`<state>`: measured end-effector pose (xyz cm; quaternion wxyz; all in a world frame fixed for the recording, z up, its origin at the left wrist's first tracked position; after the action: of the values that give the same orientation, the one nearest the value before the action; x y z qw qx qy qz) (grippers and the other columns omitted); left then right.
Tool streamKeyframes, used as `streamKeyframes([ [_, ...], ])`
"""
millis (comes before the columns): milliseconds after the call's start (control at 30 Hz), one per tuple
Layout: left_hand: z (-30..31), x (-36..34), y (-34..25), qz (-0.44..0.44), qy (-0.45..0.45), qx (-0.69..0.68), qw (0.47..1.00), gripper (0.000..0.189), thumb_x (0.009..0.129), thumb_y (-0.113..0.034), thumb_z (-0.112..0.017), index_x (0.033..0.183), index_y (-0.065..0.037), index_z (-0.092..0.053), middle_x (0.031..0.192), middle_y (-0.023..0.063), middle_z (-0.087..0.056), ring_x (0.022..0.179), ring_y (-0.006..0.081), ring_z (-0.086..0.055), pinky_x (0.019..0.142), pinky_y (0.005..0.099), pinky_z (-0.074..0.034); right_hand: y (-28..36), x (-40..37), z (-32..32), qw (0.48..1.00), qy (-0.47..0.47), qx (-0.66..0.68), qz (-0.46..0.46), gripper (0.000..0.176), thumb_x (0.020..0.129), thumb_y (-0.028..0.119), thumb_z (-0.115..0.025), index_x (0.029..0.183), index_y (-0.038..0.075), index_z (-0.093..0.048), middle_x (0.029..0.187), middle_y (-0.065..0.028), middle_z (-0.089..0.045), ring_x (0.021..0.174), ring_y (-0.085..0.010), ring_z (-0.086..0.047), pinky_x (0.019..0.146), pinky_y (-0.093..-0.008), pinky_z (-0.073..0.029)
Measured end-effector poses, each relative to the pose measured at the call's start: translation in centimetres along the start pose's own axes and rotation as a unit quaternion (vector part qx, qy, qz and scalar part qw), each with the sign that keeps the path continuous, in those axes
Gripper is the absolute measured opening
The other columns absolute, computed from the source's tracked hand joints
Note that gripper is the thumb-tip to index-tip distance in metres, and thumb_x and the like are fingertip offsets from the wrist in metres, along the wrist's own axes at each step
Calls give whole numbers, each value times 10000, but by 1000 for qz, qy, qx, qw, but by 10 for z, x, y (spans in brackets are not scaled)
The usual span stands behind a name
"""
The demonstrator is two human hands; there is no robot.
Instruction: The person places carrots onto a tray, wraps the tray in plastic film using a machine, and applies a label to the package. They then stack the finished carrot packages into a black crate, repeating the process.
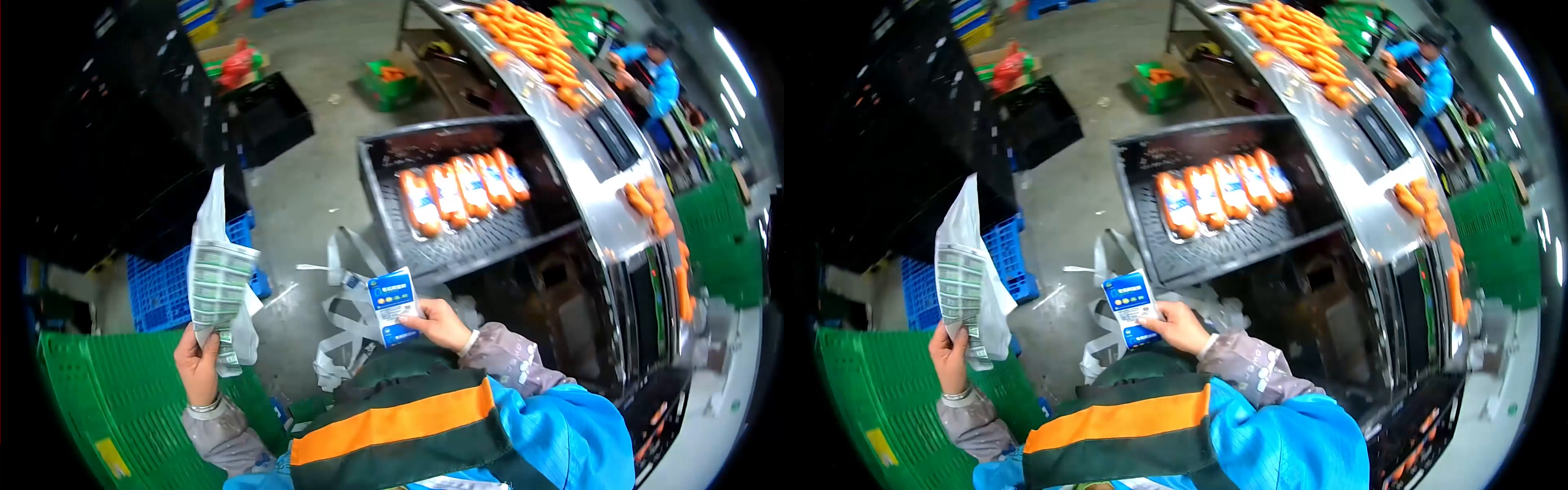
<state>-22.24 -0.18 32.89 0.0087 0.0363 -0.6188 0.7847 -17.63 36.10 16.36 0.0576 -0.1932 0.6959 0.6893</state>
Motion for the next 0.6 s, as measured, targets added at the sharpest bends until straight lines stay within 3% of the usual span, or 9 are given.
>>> streamKeyframes([
  [67, -49, 5, -43, -42, 147, 104, 983, 179, 767, 36, -588, 938, 12, -635, 835, 73, -637, 751, 147, -589, 680, 260, -441, -1, -23, 15, 999, -33, -18, -23, 242, 865, 163, -623, 1017, -25, -628, 900, -61, -669, 831, -96, -590, 762, -275, -477],
  [133, -119, 2, -97, -155, 295, 151, 931, 230, 672, 67, -591, 884, 1, -649, 781, 115, -633, 700, 226, -607, 639, 286, -444, -5, -36, 39, 995, -82, 44, -18, 253, 874, 168, -614, 1025, -34, -623, 908, -65, -665, 829, -106, -591, 754, -277, -477],
  [233, -195, -13, -167, -292, 381, 180, 858, 303, 611, 61, -600, 896, -28, -656, 752, 105, -631, 670, 269, -603, 581, 311, -445, -13, -55, 66, 978, -126, 157, -46, 255, 877, 168, -610, 1025, -40, -621, 915, -69, -664, 832, -110, -591, 752, -278, -477],
  [400, -290, -57, -243, -435, 516, 172, 718, 349, 576, -42, -636, 921, -78, -682, 694, 48, -608, 604, 223, -582, 527, 314, -424, -21, -80, 90, 957, -133, 253, -57, 258, 876, 173, -612, 1021, -41, -623, 909, -68, -664, 821, -110, -591, 745, -275, -477],
  [467, -326, -80, -280, -501, 556, 180, 638, 307, 604, -122, -638, 906, -102, -691, 706, 20, -607, 592, 159, -576, 499, 277, -401, -22, -98, 106, 946, -159, 277, -48, 260, 876, 175, -613, 1020, -41, -624, 907, -68, -664, 817, -110, -591, 742, -274, -478],
  [533, -351, -103, -316, -569, 590, 135, 557, 218, 705, -169, -675, 916, -120, -702, 752, 9, -632, 657, 142, -607, 500, 266, -396, -25, -116, 128, 938, -187, 290, -38, 261, 876, 177, -614, 1018, -42, -624, 905, -68, -664, 813, -110, -592, 739, -273, -478],
  [600, -366, -117, -347, -586, 575, 42, 569, 277, 609, -177, -663, 861, -68, -698, 748, 69, -611, 673, 190, -600, 540, 276, -435, -29, -136, 147, 931, -218, 291, -29, 263, 875, 179, -615, 1017, -42, -625, 902, -68, -664, 809, -110, -592, 736, -272, -478],
])
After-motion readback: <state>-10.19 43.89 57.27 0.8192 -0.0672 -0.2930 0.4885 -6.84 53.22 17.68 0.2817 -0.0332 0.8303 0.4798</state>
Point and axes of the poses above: each hand's wrist, its own x-axis towards the middle knuckle, its own z-axis out of the back of the hand, y = z × x, the point moved 10 cm from there along x, towards the middle knuckle
